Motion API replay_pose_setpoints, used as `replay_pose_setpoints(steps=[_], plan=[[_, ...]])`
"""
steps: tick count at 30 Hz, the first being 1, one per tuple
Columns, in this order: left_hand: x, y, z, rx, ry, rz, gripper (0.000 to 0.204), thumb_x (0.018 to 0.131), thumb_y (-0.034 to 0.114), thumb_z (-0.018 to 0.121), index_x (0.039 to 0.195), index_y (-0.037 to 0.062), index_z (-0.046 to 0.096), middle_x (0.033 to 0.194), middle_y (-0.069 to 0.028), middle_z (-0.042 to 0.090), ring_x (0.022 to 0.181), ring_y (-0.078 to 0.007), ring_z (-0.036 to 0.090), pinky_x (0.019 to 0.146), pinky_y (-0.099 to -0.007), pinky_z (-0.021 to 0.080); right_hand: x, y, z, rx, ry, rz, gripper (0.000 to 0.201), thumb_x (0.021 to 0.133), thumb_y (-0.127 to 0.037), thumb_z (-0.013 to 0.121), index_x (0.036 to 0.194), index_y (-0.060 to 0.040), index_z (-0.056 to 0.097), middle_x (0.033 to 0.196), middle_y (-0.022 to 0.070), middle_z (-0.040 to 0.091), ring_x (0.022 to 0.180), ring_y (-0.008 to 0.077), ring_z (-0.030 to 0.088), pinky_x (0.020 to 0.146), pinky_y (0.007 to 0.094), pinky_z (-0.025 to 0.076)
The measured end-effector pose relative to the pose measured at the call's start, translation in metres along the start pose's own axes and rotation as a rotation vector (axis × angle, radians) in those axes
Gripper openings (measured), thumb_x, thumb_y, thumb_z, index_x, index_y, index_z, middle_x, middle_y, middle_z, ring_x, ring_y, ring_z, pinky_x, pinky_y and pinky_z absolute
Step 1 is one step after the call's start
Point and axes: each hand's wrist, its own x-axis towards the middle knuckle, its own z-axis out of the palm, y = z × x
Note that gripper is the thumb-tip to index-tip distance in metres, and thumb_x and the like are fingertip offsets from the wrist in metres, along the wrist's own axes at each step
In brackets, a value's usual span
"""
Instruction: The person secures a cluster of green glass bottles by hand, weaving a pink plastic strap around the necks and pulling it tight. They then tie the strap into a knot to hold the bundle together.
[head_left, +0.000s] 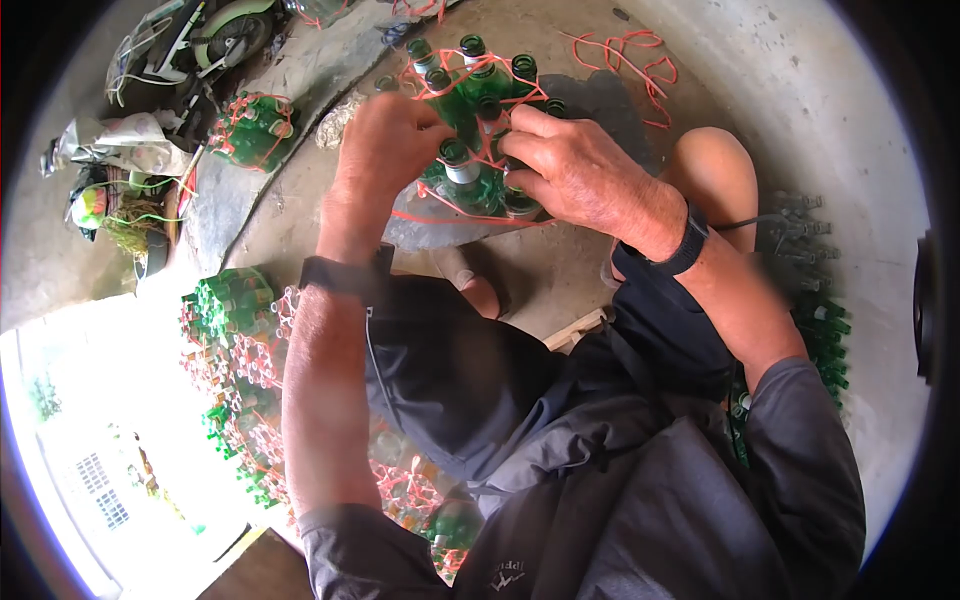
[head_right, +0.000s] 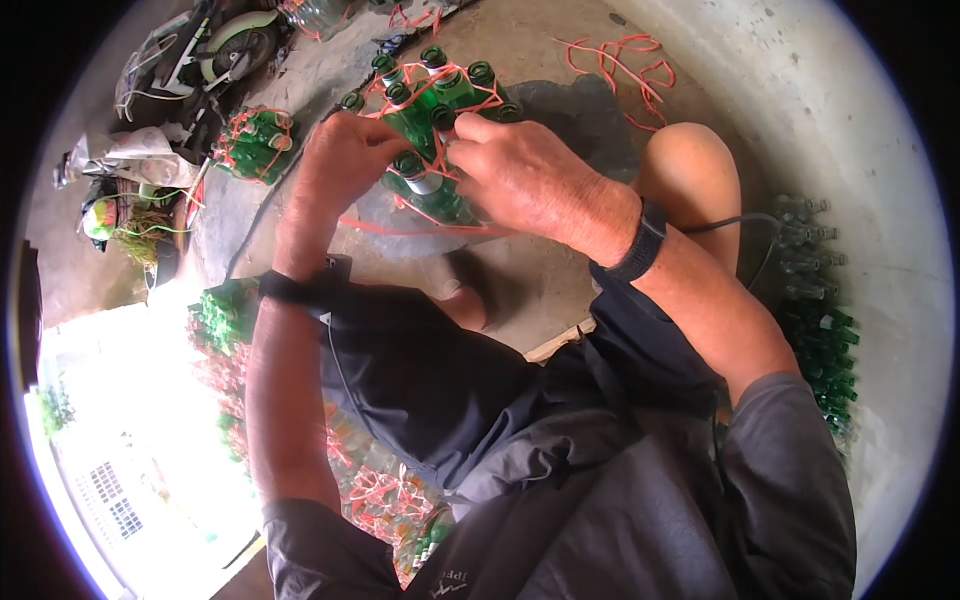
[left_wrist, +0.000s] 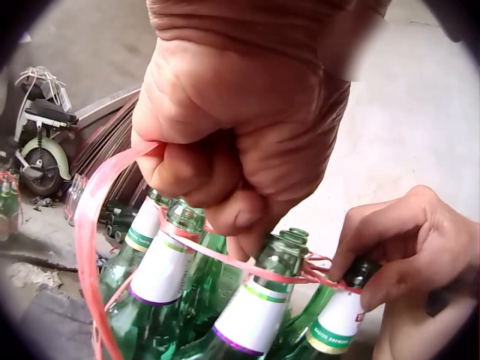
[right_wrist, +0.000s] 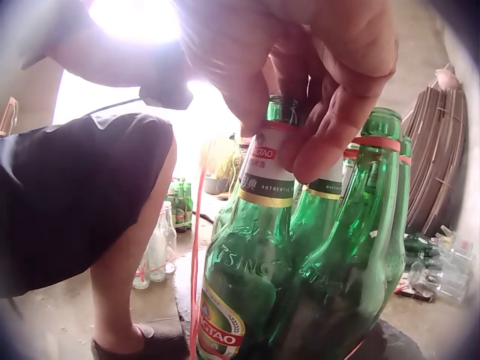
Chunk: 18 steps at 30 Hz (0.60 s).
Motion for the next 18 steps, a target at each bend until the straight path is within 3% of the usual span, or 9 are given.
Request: replay_pose_setpoints(steps=[4, 7, 9, 10, 12, 14, 16, 18], plan=[[-0.013, -0.001, 0.008, 0.056, 0.018, -0.05, 0.021, 0.086, 0.032, 0.079, 0.094, 0.0144, 0.087, 0.084, -0.0176, 0.077, 0.082, -0.0401, 0.076, 0.079, -0.0495, 0.061, 0.001, -0.003, 0.0, -0.005, 0.008, 0.0, 0.009, 0.087, -0.005, 0.072, 0.091, -0.0012, 0.066, 0.101, 0.0137, 0.061, 0.084, 0.0381, 0.071, 0.071, 0.0484, 0.06], [-0.02, -0.008, 0.019, -0.007, 0.128, -0.082, 0.022, 0.087, 0.031, 0.079, 0.095, 0.0132, 0.087, 0.083, -0.0178, 0.077, 0.08, -0.04, 0.076, 0.077, -0.0487, 0.061, -0.001, -0.005, 0.0, -0.001, 0.012, 0.0, 0.01, 0.086, -0.005, 0.072, 0.092, -0.0014, 0.066, 0.101, 0.0134, 0.06, 0.084, 0.0376, 0.07, 0.071, 0.0484, 0.06], [-0.02, -0.016, 0.023, -0.144, 0.074, -0.107, 0.022, 0.092, 0.025, 0.077, 0.106, 0.0113, 0.087, 0.084, -0.0166, 0.079, 0.075, -0.0194, 0.078, 0.072, -0.0376, 0.059, -0.001, -0.004, -0.001, -0.021, -0.002, -0.003, 0.01, 0.087, -0.006, 0.072, 0.094, -0.0019, 0.066, 0.1, 0.0133, 0.059, 0.085, 0.0362, 0.07, 0.072, 0.048, 0.059], [-0.021, -0.018, 0.028, -0.142, 0.087, -0.119, 0.022, 0.092, 0.025, 0.077, 0.106, 0.0113, 0.087, 0.084, -0.0166, 0.079, 0.075, -0.0194, 0.078, 0.072, -0.0376, 0.059, -0.002, 0.0, -0.002, -0.017, -0.007, -0.019, 0.01, 0.087, -0.006, 0.072, 0.094, -0.0019, 0.066, 0.1, 0.0133, 0.059, 0.085, 0.0362, 0.07, 0.072, 0.048, 0.059], [-0.025, -0.02, 0.039, -0.267, 0.169, -0.14, 0.023, 0.087, 0.029, 0.077, 0.094, 0.0094, 0.086, 0.08, -0.0207, 0.075, 0.078, -0.0392, 0.078, 0.074, -0.0448, 0.061, -0.006, 0.014, 0.001, -0.178, -0.052, -0.247, 0.031, 0.086, -0.003, 0.08, 0.114, -0.0003, 0.067, 0.108, 0.0145, 0.062, 0.09, 0.0379, 0.069, 0.074, 0.0453, 0.058], [-0.027, -0.015, 0.043, -0.266, 0.18, -0.193, 0.022, 0.086, 0.028, 0.077, 0.092, 0.0081, 0.085, 0.081, -0.021, 0.075, 0.08, -0.04, 0.078, 0.075, -0.0465, 0.062, -0.001, -0.007, -0.007, -0.025, -0.008, -0.009, 0.016, 0.089, -0.005, 0.075, 0.102, -0.0014, 0.066, 0.105, 0.0149, 0.061, 0.091, 0.0384, 0.07, 0.074, 0.0473, 0.059], [-0.035, -0.01, 0.053, -0.349, 0.277, -0.214, 0.02, 0.084, 0.026, 0.078, 0.09, 0.0081, 0.085, 0.081, -0.0208, 0.076, 0.078, -0.041, 0.077, 0.075, -0.0481, 0.062, 0.0, -0.004, -0.007, 0.005, 0.015, -0.011, 0.025, 0.087, -0.003, 0.078, 0.109, -0.0012, 0.067, 0.108, 0.0159, 0.062, 0.093, 0.0415, 0.069, 0.076, 0.0484, 0.057], [-0.038, -0.007, 0.064, -0.341, 0.356, -0.214, 0.018, 0.089, 0.021, 0.076, 0.09, 0.0042, 0.083, 0.072, -0.0198, 0.073, 0.063, -0.02, 0.073, 0.066, -0.0417, 0.058, 0.001, -0.003, -0.009, 0.016, -0.013, 0.02, 0.03, 0.086, -0.001, 0.08, 0.113, -0.0007, 0.068, 0.108, 0.0162, 0.063, 0.095, 0.0428, 0.069, 0.076, 0.049, 0.055]])
